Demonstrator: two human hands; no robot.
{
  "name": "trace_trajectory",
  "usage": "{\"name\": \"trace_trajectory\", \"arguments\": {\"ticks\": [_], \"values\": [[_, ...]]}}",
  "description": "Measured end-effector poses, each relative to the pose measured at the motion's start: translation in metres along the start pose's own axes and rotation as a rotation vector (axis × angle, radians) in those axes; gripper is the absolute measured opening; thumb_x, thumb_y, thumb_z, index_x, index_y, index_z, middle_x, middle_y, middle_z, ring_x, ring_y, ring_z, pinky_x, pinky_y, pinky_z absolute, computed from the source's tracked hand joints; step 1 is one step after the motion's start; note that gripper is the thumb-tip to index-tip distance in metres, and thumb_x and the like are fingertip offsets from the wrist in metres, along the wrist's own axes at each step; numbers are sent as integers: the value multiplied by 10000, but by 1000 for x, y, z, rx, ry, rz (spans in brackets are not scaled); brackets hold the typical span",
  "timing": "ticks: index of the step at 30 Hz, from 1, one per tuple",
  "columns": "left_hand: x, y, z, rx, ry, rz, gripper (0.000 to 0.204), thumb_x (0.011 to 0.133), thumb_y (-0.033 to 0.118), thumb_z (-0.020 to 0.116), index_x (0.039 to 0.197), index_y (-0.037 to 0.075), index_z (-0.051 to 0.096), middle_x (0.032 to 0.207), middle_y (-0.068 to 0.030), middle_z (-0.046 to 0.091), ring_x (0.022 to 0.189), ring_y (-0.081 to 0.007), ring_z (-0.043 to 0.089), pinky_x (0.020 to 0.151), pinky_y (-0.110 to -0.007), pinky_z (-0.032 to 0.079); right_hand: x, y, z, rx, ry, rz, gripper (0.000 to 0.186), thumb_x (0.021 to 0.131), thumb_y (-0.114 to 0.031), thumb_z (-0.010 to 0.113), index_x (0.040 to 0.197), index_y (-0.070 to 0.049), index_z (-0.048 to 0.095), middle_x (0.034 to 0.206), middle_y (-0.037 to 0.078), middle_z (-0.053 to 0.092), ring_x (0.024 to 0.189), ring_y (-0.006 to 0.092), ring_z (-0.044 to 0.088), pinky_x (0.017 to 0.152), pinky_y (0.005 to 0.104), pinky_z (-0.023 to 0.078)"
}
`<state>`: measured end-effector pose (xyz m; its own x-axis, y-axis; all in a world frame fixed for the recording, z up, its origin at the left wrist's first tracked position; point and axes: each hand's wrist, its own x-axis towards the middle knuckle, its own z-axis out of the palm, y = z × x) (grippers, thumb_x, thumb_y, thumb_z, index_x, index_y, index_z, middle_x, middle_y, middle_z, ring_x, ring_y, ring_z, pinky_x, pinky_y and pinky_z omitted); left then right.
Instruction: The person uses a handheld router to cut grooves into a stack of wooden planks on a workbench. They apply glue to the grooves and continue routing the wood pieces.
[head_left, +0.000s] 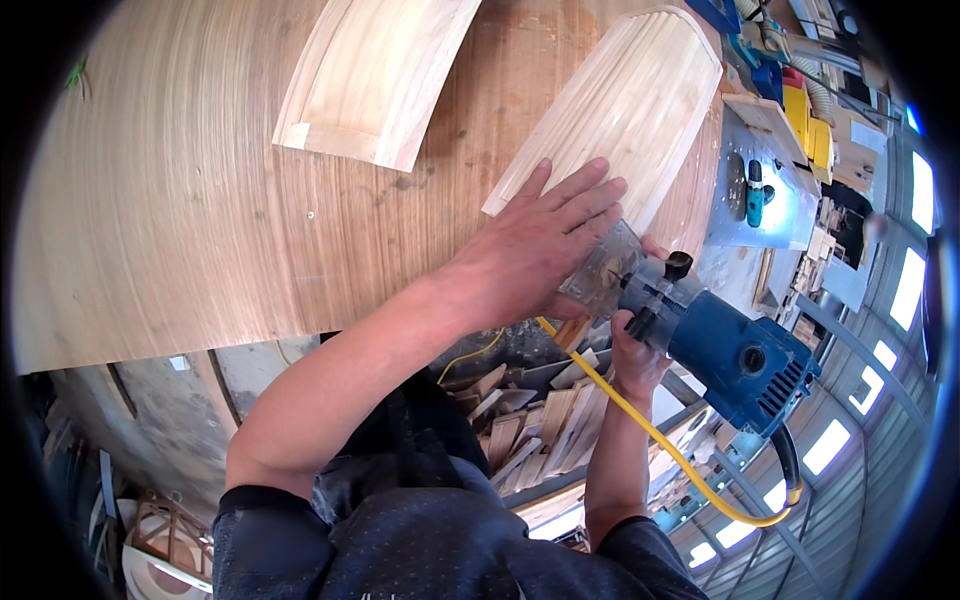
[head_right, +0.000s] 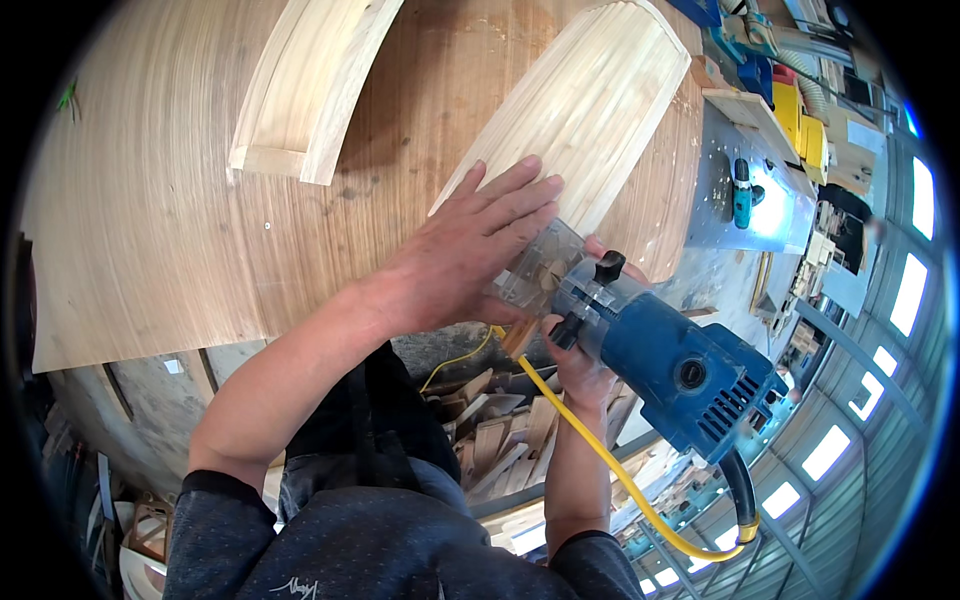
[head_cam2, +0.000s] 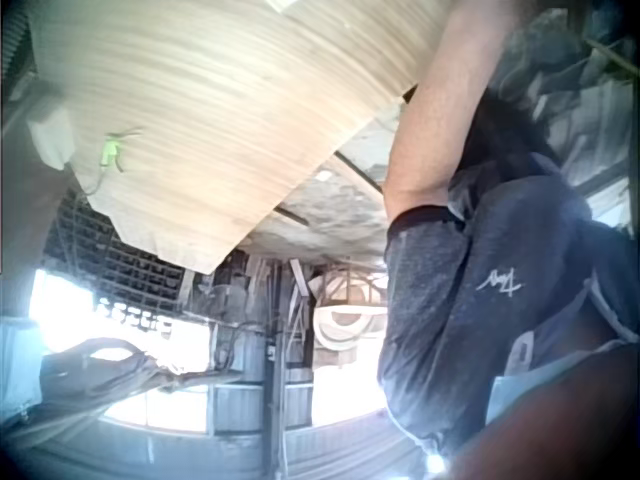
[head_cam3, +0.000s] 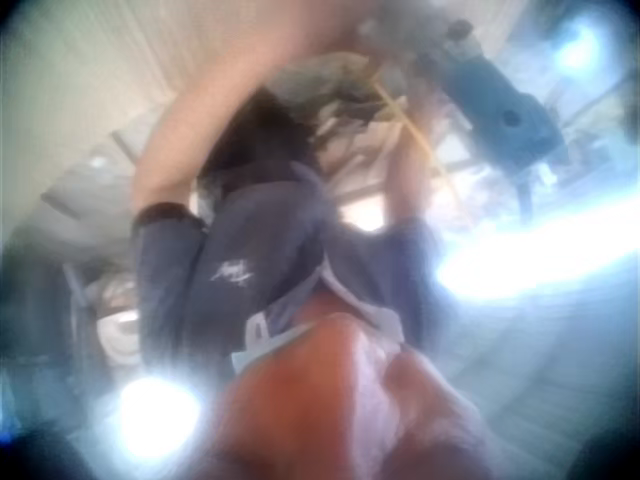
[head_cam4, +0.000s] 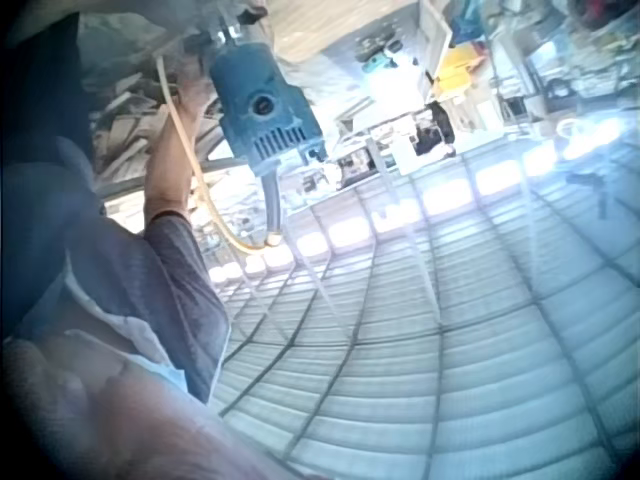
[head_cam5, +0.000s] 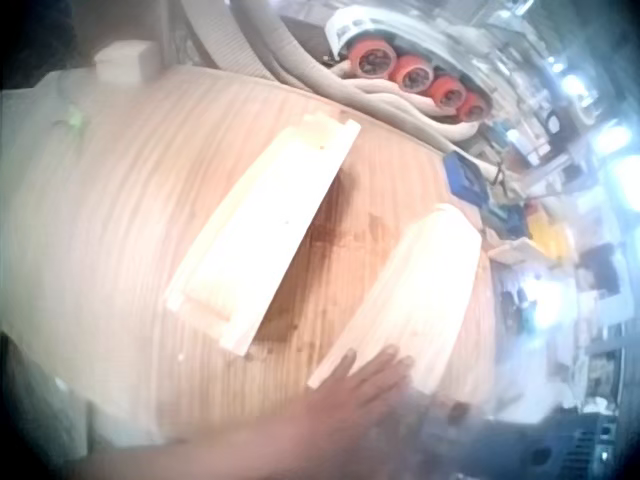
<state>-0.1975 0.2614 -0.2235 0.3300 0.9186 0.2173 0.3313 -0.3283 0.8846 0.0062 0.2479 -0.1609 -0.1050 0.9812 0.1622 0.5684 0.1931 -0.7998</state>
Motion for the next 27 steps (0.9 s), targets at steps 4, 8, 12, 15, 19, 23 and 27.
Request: {"name": "trace_trajectory", "arguments": {"ticks": [4,8,12,15,19,23,27], "values": [[-1,0,2,10,34,3,1054,696,353,936,1571,80,417,1675,-84,354,1595,-295,232,1305,-571,193,0,4,-2,-25,-27,-18,790,805,-393,855,1393,19,528,1344,166,640,1204,242,621,1041,375,489],[-2,0,3,-6,64,10,1031,705,338,931,1564,77,425,1671,-88,363,1593,-294,241,1303,-571,199,-2,8,-1,-6,-29,-21,793,808,-340,853,1413,6,476,1379,193,628,1241,258,612,1062,391,481],[-2,0,1,-6,50,20,1032,707,342,924,1568,75,420,1673,-88,361,1593,-290,240,1305,-565,200,-2,7,-4,19,-49,-8,801,800,-283,848,1432,-2,444,1401,216,619,1294,282,599,1084,402,472],[-2,1,0,13,48,23,1029,708,344,919,1565,65,424,1672,-92,362,1594,-289,238,1307,-562,198,-3,4,-4,38,-50,29,800,797,-268,844,1437,-6,442,1399,215,620,1311,292,595,1103,411,459],[-3,-1,2,-6,72,24,1010,707,340,922,1549,49,445,1667,-99,367,1593,-290,241,1307,-562,198,-3,7,-6,11,-68,22,784,788,-251,833,1433,-4,462,1416,205,611,1299,292,605,1102,423,460],[-3,-1,2,-34,79,30,984,709,334,923,1529,37,468,1662,-104,374,1593,-292,242,1305,-566,199,-5,6,-4,16,-54,20,738,777,-223,803,1413,12,511,1410,186,613,1281,292,616,1088,427,470],[-3,0,-1,-51,77,34,963,708,311,924,1516,30,483,1661,-103,374,1594,-293,239,1305,-568,198,-3,5,-5,-49,-66,0,699,772,-216,782,1389,23,557,1382,176,628,1266,287,622,1084,425,471]]}}
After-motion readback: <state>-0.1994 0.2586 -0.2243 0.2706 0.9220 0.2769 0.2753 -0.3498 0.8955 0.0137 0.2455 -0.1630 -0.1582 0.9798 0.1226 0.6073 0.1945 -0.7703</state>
